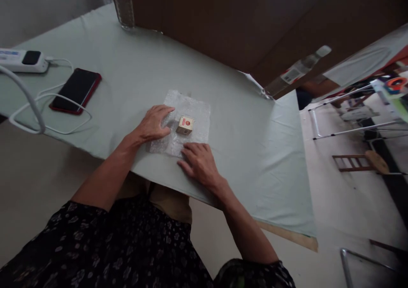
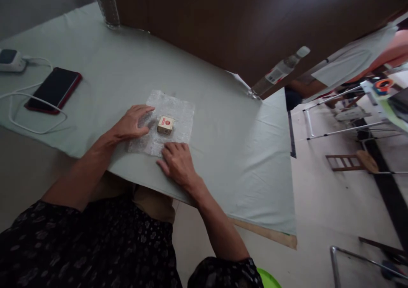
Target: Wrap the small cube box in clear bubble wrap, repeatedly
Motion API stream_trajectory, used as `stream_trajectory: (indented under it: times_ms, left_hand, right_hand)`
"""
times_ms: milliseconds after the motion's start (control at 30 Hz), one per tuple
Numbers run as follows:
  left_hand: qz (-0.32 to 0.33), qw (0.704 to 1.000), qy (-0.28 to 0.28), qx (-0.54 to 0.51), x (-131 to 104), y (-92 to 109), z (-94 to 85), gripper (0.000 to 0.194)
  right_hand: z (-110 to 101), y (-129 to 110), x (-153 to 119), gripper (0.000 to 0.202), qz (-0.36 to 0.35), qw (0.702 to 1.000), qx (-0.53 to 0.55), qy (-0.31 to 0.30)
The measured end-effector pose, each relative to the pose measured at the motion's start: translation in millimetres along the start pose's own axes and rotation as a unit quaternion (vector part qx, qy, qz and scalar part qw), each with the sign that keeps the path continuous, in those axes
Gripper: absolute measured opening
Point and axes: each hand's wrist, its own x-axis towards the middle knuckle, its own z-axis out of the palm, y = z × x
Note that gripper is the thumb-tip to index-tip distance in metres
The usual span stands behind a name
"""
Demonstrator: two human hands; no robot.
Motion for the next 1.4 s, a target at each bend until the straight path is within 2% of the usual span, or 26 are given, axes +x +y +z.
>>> stream_trajectory:
  times_ms: [33, 100, 167, 267, 333, 400, 500, 633, 767, 933, 1000, 1133, 1267, 1400]
  left_hand:
    - [0.006, 1.0, 0.016, -0.013, -0.3, 1.8, -0.4, 0.066]
    - [0.021, 0.998, 0.037, -0.045, -1.3, 5.9, -2.1, 0.059]
    - [0.031, 0.994, 0.046, -0.09, -2.9, 9.9, -5.5, 0.054]
    - [0.027, 0.979, 0.035, -0.197, -6.2, 13.4, -12.0, 0.056]
    - [0.025, 0.962, 0.004, -0.274, -7.8, 13.8, -14.5, 0.067]
    - [0.031, 0.951, -0.023, -0.307, -7.8, 14.1, -13.5, 0.081]
    - [0.017, 0.963, -0.004, -0.268, -4.4, 17.5, -5.4, 0.091]
    - [-0.044, 0.971, 0.084, -0.22, 4.4, 25.5, 9.6, 0.059]
    - [-0.111, 0.959, 0.102, -0.241, 11.0, 30.2, 18.8, 0.029]
    - [-0.136, 0.95, 0.11, -0.258, 13.0, 32.6, 19.8, 0.016]
    - [-0.138, 0.946, 0.108, -0.272, 12.8, 33.0, 18.1, 0.015]
    - [-0.14, 0.941, 0.092, -0.293, 10.5, 32.6, 12.2, 0.014]
    - [-0.138, 0.945, 0.077, -0.287, 6.2, 31.0, 7.0, 0.015]
    - [-0.143, 0.946, 0.07, -0.282, 4.2, 30.3, 5.5, 0.014]
  right_hand:
    - [7.8, -4.2, -1.3, 0.021, 0.011, 1.0, -0.015, 0.016]
    - [19.1, -8.1, -1.0, 0.027, 0.025, 0.998, -0.031, 0.052]
    - [20.0, -7.5, 2.6, 0.027, 0.029, 0.996, -0.032, 0.072]
    - [2.8, -1.9, 14.4, 0.021, 0.061, 0.993, -0.028, 0.094]
    - [-12.8, 4.5, 27.6, 0.019, 0.095, 0.989, -0.025, 0.106]
    - [-24.3, 14.0, 44.1, 0.018, 0.125, 0.986, -0.016, 0.108]
    - [-28.2, 31.9, 68.4, 0.02, 0.153, 0.983, 0.018, 0.103]
    - [-16.4, 49.9, 82.7, 0.019, 0.169, 0.975, 0.062, 0.128]
    - [-6.8, 57.1, 74.9, 0.025, 0.172, 0.969, 0.105, 0.143]
    - [-4.3, 67.1, 68.5, 0.061, 0.118, 0.965, 0.207, 0.111]
    - [-3.1, 68.8, 70.4, 0.056, 0.108, 0.955, 0.252, 0.112]
    - [1.0, 59.9, 72.3, 0.033, 0.135, 0.926, 0.33, 0.127]
    - [6.3, 44.7, 68.5, 0.021, 0.163, 0.913, 0.339, 0.159]
    - [12.4, 40.4, 68.4, 0.02, 0.183, 0.904, 0.346, 0.172]
